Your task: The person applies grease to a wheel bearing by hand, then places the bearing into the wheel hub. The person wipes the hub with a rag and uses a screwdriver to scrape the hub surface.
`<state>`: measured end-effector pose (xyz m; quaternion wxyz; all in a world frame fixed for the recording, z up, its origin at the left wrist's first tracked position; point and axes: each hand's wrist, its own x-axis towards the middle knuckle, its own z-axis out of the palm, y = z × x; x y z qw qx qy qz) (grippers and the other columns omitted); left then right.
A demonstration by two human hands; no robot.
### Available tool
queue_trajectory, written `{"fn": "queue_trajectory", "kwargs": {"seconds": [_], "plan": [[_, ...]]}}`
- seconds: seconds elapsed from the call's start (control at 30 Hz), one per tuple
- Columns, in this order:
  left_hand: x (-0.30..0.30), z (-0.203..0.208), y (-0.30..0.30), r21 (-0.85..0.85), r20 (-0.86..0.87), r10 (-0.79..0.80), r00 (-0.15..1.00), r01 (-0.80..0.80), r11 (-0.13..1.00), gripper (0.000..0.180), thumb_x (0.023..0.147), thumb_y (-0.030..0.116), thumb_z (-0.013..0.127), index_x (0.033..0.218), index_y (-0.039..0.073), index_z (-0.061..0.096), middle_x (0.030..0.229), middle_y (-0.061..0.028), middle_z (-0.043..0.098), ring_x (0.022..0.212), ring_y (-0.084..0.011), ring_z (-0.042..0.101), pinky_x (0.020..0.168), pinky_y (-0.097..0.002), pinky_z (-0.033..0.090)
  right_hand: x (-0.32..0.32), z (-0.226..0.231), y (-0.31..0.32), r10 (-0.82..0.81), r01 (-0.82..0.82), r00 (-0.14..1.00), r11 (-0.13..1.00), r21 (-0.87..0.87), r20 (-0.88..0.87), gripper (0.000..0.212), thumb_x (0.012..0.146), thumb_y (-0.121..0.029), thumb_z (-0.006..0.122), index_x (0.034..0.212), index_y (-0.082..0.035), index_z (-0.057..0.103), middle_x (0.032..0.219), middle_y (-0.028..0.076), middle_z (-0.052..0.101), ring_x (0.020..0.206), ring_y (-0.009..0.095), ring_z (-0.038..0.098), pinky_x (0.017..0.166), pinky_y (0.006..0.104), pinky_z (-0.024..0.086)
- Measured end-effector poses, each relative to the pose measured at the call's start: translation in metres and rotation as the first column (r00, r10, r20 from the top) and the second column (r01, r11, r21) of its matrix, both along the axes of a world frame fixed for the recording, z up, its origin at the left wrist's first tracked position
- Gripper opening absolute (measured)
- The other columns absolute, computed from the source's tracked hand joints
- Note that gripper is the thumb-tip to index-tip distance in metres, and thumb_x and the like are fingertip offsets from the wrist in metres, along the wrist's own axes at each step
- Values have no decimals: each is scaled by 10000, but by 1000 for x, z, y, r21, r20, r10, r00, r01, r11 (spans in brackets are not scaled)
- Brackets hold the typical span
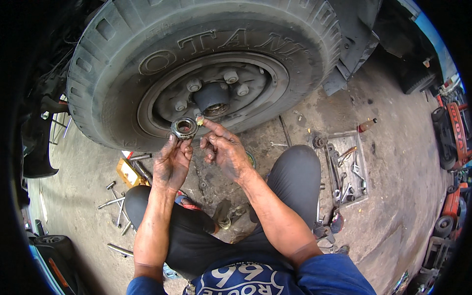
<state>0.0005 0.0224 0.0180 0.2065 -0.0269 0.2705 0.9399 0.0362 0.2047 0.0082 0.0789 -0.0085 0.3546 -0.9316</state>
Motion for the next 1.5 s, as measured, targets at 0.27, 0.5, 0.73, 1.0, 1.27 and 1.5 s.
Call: {"fn": "queue_trajectory", "kwargs": {"seconds": [0.27, 0.5, 0.73, 1.0, 1.27, 1.5], "plan": [[1, 5, 0, -7, 2, 1, 1000, -1, 1000, 280, 1002, 148, 669, 1233, -1, 622, 1245, -89, 677, 1135, -173, 631, 830, -269, 529, 3, -4, -9, -65, 60, 997, 989, 132, 34, 564, 967, -149, 569, 1507, -13, 481, 939, 36, 645, 741, 109, 552, 687, 285, 471], [4, 10, 2, -57, -4, 41, 999, -42, 997, 243, 1005, 141, 666, 1209, 12, 637, 1201, -68, 693, 1078, -148, 649, 836, -272, 535, 8, 2, -12, -98, 90, 995, 948, 306, 8, 532, 965, -154, 573, 1473, -6, 523, 916, 35, 626, 757, 118, 536, 706, 282, 466], [3, 2, -3, -123, -52, 54, 997, -60, 991, 279, 986, 163, 693, 1217, 18, 636, 1233, -71, 680, 1162, -180, 619, 993, -338, 475, 18, 3, -18, -99, 135, 990, 859, 493, -97, 449, 966, -149, 577, 1397, -27, 613, 908, 50, 643, 763, 113, 560, 723, 286, 491], [1, 2, -2, -71, -18, 43, 999, -45, 996, 230, 1008, 172, 658, 1171, 11, 646, 1109, -77, 709, 968, -163, 656, 831, -295, 521, -4, 2, 6, -138, 151, 986, 978, 145, -96, 522, 914, -118, 559, 1431, -49, 586, 970, 11, 580, 751, 70, 500, 693, 261, 467], [3, 8, 5, -56, 32, 7, 999, -5, 998, 297, 1011, 165, 653, 1234, -27, 615, 1185, -109, 677, 1036, -173, 631, 794, -285, 503, -6, -13, 1, -2, 3, 1000, 1000, -31, 19, 601, 864, -86, 569, 1463, -48, 545, 1039, -4, 540, 800, 95, 479, 759, 315, 460], [0, 6, 0, -45, -3, 38, 999, -38, 998, 258, 1000, 132, 668, 1201, -23, 620, 1175, -98, 681, 1044, -163, 637, 801, -271, 524, 3, -19, -12, 8, -8, 1000, 999, -34, -3, 592, 853, -41, 557, 1443, -70, 588, 1022, -23, 538, 821, 81, 470, 776, 298, 457]]}}
